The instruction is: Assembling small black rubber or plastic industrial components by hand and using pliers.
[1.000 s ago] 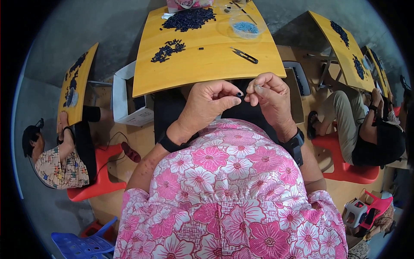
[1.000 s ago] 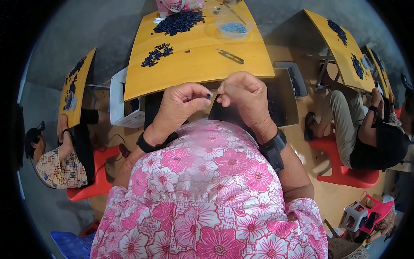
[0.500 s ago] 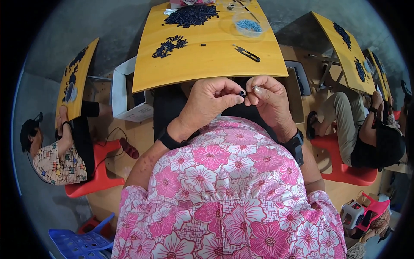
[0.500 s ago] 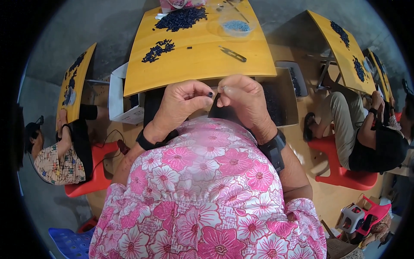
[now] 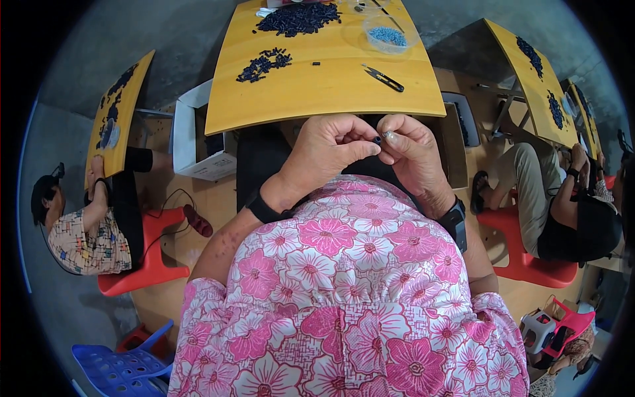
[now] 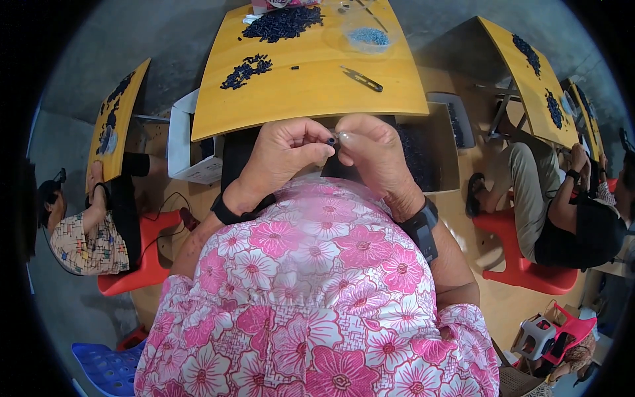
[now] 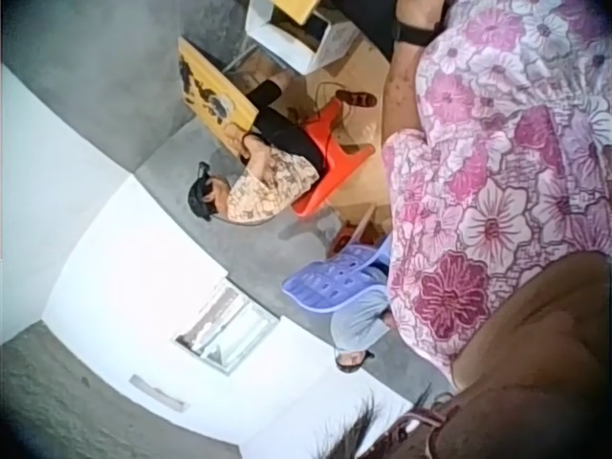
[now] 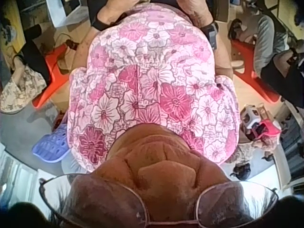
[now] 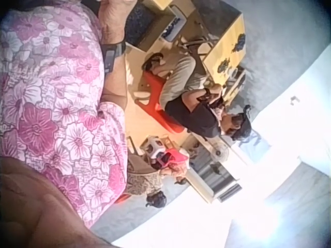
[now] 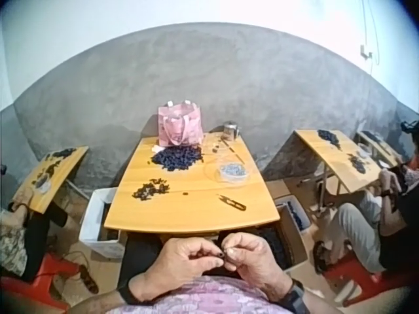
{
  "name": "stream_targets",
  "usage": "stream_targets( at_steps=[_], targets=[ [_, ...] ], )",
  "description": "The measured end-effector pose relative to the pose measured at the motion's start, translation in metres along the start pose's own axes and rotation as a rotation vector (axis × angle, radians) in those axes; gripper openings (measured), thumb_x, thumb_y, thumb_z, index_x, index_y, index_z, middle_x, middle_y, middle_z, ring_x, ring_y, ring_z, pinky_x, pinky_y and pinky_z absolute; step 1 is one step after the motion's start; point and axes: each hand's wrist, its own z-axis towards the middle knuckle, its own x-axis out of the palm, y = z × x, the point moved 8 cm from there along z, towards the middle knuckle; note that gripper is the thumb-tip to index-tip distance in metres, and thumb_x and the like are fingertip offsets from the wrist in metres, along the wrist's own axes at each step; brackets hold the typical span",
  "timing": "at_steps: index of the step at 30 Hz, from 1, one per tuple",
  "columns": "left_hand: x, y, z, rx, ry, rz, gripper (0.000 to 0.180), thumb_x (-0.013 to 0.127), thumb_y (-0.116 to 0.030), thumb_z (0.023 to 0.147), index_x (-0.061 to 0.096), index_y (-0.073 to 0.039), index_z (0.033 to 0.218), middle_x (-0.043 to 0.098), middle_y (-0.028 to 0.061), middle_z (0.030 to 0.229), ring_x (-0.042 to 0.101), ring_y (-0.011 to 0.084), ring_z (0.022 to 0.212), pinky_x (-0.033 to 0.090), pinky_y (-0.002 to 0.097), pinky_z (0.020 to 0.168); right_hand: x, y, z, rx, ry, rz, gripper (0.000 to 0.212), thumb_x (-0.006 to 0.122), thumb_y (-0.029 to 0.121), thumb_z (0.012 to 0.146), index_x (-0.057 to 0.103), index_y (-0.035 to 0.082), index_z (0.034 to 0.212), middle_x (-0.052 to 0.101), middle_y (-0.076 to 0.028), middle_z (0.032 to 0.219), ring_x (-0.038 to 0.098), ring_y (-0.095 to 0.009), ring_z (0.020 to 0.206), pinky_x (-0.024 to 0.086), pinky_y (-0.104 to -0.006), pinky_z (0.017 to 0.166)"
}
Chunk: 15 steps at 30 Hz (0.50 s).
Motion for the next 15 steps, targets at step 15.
stream_targets(
  at_steps=[15],
  targets=[
    [0.0009,-0.0014,-0.0019,-0.002,-0.022,0.046,0.007,0.067,0.000,0.086,0.067,0.003,0.092,0.066,0.0022,0.074,0.056,0.0036,0.063,0.045,0.0178,0.057,0.0041,-0.0059,-0.0030,0.013,-0.002,-0.105,0.009,0.063,0.008,0.091,0.064,0.004,0.099,0.063,-0.002,0.084,0.054,-0.009,0.069,0.043,-0.0215,0.063]
  ],
)
